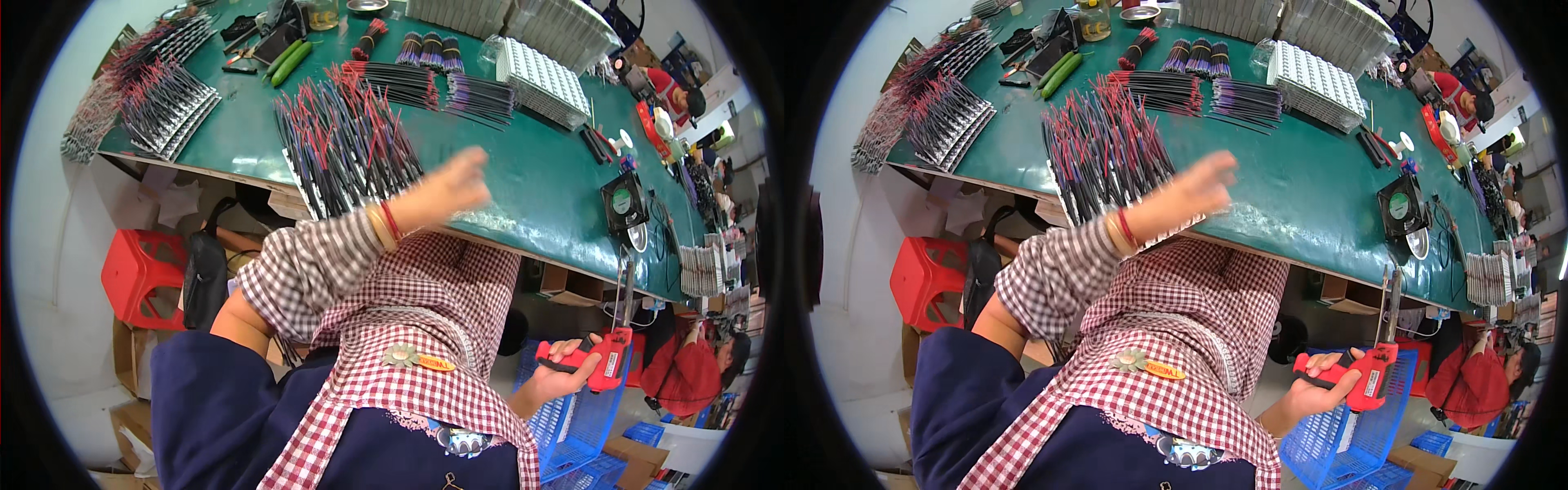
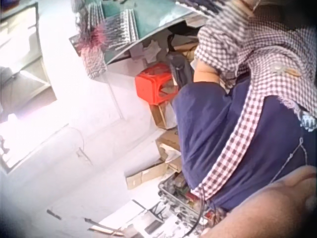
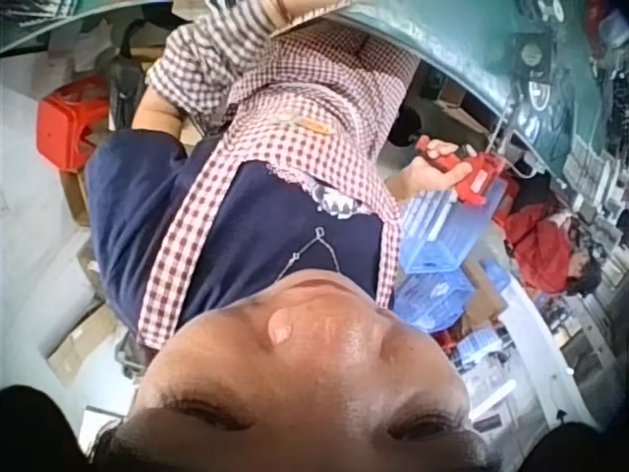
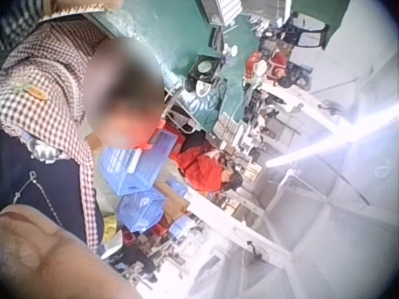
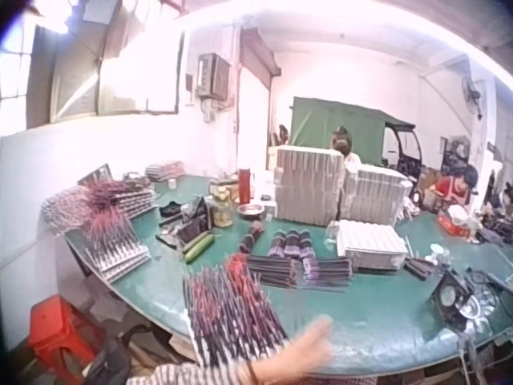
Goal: The person finishes soldering wires to a board using a hot tool, sets the completed board aside, positions a bundle of wires onto a new board, and solders the wires to the board with the tool.
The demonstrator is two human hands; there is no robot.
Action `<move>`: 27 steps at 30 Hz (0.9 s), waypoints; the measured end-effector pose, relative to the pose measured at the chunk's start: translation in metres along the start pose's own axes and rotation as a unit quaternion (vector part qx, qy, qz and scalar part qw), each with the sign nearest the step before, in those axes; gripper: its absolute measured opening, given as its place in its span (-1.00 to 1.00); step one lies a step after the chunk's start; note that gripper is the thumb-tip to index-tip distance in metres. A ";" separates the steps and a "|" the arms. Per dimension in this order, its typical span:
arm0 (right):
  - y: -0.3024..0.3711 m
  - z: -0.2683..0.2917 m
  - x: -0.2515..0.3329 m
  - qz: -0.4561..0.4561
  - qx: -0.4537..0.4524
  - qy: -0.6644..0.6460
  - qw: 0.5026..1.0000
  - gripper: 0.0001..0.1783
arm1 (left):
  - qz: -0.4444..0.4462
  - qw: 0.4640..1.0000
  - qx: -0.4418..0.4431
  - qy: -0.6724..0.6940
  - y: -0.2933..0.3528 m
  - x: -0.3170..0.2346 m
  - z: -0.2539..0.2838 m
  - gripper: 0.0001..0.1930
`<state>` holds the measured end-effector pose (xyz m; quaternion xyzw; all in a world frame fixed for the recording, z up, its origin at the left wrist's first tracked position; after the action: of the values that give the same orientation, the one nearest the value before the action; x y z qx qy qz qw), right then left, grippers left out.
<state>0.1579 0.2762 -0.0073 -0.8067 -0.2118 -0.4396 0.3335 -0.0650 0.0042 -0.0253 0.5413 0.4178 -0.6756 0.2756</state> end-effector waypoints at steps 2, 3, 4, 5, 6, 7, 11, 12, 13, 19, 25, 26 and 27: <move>0.001 0.004 -0.002 -0.005 -0.003 -0.002 1.000 -0.61 | 0.067 0.938 -0.177 0.289 0.002 0.040 0.066 -0.45; 0.001 0.004 -0.003 -0.010 -0.006 0.000 1.000 -0.62 | 0.094 0.859 -0.273 0.422 0.013 0.064 0.087 -0.49; 0.002 0.002 -0.001 -0.006 -0.008 0.011 1.000 -0.62 | 0.095 0.861 -0.270 0.421 0.015 0.070 0.091 -0.49; 0.002 0.000 0.000 -0.006 -0.012 0.011 1.000 -0.62 | 0.074 0.848 -0.237 0.468 0.013 0.072 0.091 -0.51; 0.001 -0.003 -0.001 -0.010 -0.016 0.009 1.000 -0.62 | 0.052 0.832 -0.205 0.512 0.011 0.074 0.091 -0.53; 0.001 -0.003 0.000 -0.017 -0.015 0.009 1.000 -0.62 | 0.054 0.831 -0.207 0.514 0.012 0.072 0.090 -0.53; -0.002 -0.006 0.001 -0.005 0.003 0.015 1.000 -0.62 | 0.035 0.883 -0.248 0.396 0.024 0.039 0.094 -0.57; -0.003 -0.004 0.000 -0.009 -0.001 0.005 1.000 -0.62 | 0.020 0.926 -0.238 0.291 0.033 0.017 0.092 -0.60; -0.003 0.001 -0.004 -0.014 -0.003 -0.006 1.000 -0.62 | 0.005 0.957 -0.227 0.182 0.046 -0.007 0.088 -0.63; -0.016 0.014 -0.003 -0.012 -0.009 0.016 1.000 -0.62 | -0.103 0.756 -0.344 -0.548 0.162 -0.098 0.042 -0.36; -0.028 0.001 -0.014 -0.031 0.000 0.005 0.999 -0.62 | 0.171 0.874 -0.301 0.340 0.204 0.046 0.064 -0.38; -0.031 -0.004 -0.013 -0.034 0.009 0.001 0.999 -0.62 | 0.148 0.864 -0.298 0.378 0.196 0.045 0.065 -0.43; -0.034 -0.007 -0.011 -0.032 0.013 0.002 0.999 -0.61 | 0.123 0.852 -0.295 0.414 0.189 0.045 0.068 -0.48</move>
<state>0.1263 0.2939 -0.0019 -0.7944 -0.2425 -0.4486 0.3299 0.0450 -0.1453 -0.1148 0.7115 0.6026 -0.1941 0.3048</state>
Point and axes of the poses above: each hand's wrist, its own y-axis away from the middle knuckle, its own z-axis out of the back of the hand, x = y × z, the point moved 8 cm from there along -y, towards the middle knuckle, and after that the axes turned 2 degrees about y, right-handed, at the moved point
